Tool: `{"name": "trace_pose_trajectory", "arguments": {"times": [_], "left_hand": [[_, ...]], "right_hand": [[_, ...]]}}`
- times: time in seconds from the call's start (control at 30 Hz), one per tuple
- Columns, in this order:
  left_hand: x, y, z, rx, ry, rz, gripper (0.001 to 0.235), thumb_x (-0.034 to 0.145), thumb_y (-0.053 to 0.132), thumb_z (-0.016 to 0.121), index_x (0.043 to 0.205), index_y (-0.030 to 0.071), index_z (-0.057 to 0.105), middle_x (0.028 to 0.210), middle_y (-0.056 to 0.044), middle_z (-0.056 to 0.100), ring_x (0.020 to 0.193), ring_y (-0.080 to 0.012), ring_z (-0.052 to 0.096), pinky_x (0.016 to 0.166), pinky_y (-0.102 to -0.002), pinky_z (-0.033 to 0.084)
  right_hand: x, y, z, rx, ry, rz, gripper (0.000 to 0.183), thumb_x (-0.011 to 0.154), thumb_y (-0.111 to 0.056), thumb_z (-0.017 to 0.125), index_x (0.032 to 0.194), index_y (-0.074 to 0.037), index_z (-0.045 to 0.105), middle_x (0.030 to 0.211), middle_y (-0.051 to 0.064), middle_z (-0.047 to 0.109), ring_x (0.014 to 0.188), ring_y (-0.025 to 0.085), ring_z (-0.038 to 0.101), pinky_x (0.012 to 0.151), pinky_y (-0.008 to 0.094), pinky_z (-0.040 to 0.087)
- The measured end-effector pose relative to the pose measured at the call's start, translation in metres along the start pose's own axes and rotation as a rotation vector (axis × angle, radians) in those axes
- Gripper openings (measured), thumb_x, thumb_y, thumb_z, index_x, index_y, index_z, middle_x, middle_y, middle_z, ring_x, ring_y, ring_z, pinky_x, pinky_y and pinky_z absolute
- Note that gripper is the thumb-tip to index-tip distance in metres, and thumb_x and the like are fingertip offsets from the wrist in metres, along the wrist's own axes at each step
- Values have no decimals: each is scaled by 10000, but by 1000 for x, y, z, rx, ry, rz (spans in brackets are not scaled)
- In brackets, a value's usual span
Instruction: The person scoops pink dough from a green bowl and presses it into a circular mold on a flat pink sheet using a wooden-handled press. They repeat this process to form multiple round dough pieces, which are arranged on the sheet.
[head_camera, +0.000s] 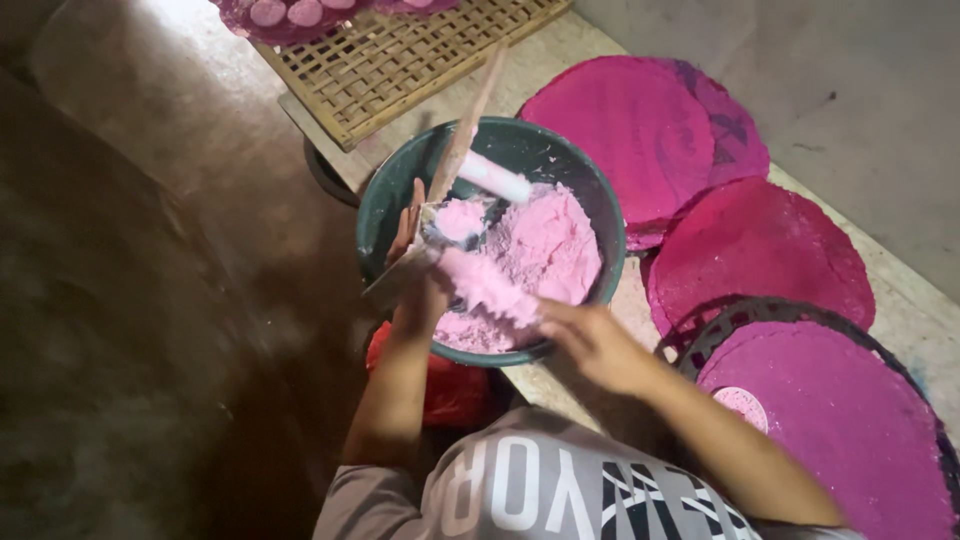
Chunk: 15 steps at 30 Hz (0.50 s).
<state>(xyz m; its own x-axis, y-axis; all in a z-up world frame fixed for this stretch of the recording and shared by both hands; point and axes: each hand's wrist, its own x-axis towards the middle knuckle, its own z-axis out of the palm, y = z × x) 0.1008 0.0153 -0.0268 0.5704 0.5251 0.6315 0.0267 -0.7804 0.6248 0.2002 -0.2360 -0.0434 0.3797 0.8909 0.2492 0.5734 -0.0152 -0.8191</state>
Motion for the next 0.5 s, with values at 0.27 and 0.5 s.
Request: {"name": "trace_pose_trajectory", "arguments": {"times": [0.27, 0.5], "left_hand": [[12, 11, 21, 715, -21, 284, 364, 970, 249, 636, 1175, -49, 600, 1385, -313, 589, 1002, -354, 653, 715, -376, 588], [7, 2, 3, 316, 27, 15, 724, 959, 184, 623, 1583, -36, 330, 1005, -169, 551, 802, -299, 650, 624, -354, 554]], "right_hand": [[31, 11, -7, -92, 108, 171, 447, 959, -16, 529, 1406, -17, 551, 909, 215, 744, 637, 224, 712, 615, 364, 574], [8, 10, 5, -2, 8, 57, 197, 1048, -93, 571, 1201, 4, 647, 833, 165, 672, 755, 188, 668, 712, 337, 538]]}}
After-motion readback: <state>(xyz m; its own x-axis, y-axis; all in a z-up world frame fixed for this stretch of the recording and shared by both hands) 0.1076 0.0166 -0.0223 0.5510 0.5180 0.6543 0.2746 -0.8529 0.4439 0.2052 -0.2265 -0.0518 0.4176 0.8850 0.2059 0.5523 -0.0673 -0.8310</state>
